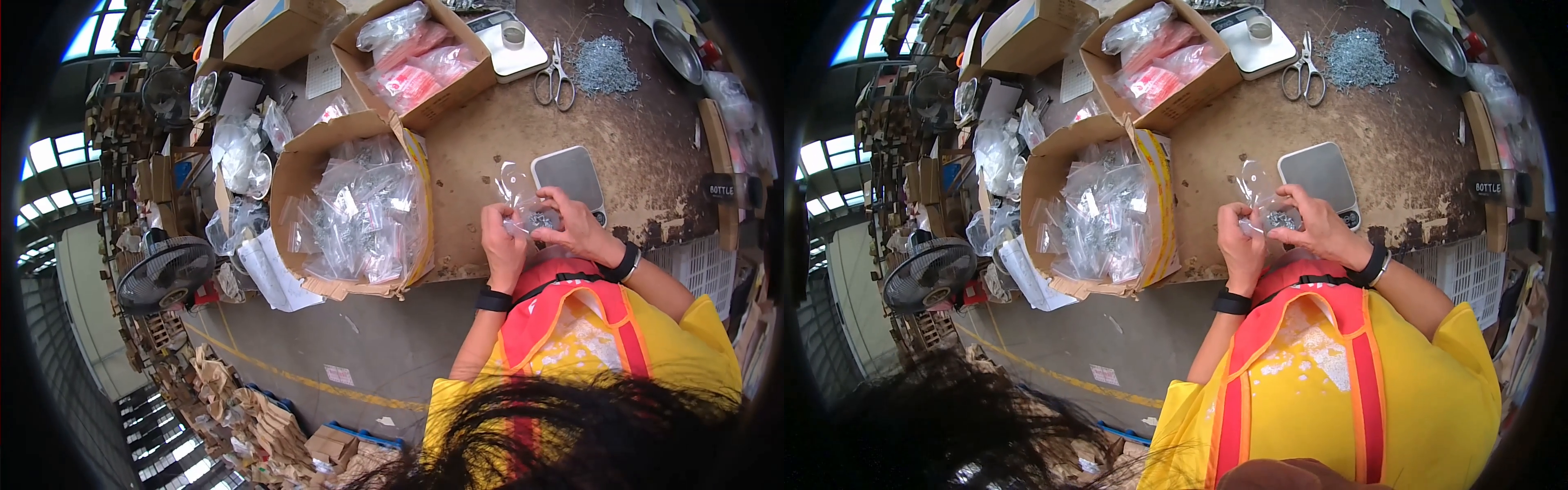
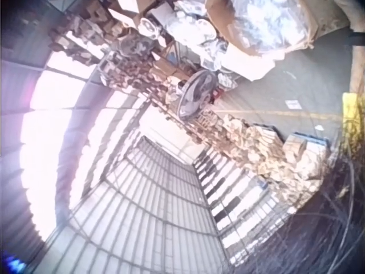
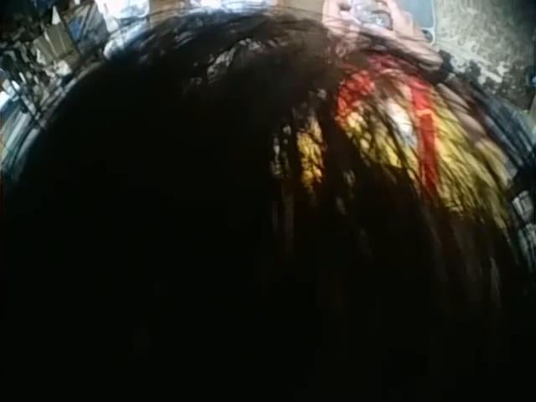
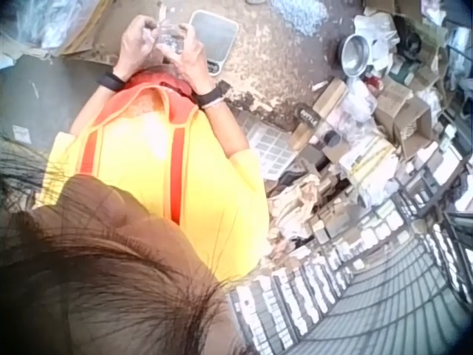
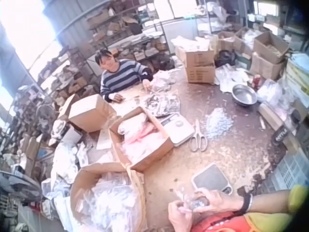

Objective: Weighing small metal components on a digital scale and placing them into plastic bags.

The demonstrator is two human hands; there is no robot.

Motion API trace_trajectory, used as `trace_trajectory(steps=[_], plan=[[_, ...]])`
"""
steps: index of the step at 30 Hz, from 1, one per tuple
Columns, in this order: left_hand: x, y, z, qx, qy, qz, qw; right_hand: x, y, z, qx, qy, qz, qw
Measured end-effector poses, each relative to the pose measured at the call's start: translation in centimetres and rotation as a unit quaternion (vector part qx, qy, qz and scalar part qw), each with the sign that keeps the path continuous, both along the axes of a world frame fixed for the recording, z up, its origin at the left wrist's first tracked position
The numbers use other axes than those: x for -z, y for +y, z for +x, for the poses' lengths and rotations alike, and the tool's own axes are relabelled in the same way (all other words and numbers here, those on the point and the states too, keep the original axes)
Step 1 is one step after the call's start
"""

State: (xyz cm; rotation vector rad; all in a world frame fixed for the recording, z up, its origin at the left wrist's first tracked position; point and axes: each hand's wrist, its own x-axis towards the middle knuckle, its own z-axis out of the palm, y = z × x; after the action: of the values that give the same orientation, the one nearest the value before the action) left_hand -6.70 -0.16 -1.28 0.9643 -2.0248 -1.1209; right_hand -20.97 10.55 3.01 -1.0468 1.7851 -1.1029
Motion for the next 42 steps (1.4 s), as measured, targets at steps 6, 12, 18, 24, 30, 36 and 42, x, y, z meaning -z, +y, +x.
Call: trace_trajectory(steps=[6,12,18,24,30,36,42], plan=[[0.4,-0.4,0.3,0.029,0.038,-0.052,0.997,0.8,-0.3,0.8,0.025,-0.044,-0.007,0.999],[-0.4,-0.7,0.5,0.052,0.062,-0.021,0.997,0.8,-0.6,0.4,0.042,-0.08,0.001,0.996],[-0.6,-0.8,1.4,0.106,0.051,0.026,0.993,-0.9,-1.6,-1.1,-0.021,0.116,-0.037,0.992],[-0.6,-0.6,1.6,0.125,0.049,0.034,0.99,-1.7,-3.7,-1.8,-0.093,0.25,0.013,0.964],[1.1,-0.8,2.2,0.106,0.06,0.242,0.963,-0.5,-7.1,-2.3,-0.146,0.308,0.104,0.934],[4.9,-2.1,2.9,0.088,0.049,0.225,0.969,0.4,-7.7,-5.0,-0.15,0.22,0.131,0.955],[4.7,-2.9,4.0,0.029,0.071,0.391,0.917,1.2,-0.1,-15.5,0.155,0.093,0.135,0.974]])
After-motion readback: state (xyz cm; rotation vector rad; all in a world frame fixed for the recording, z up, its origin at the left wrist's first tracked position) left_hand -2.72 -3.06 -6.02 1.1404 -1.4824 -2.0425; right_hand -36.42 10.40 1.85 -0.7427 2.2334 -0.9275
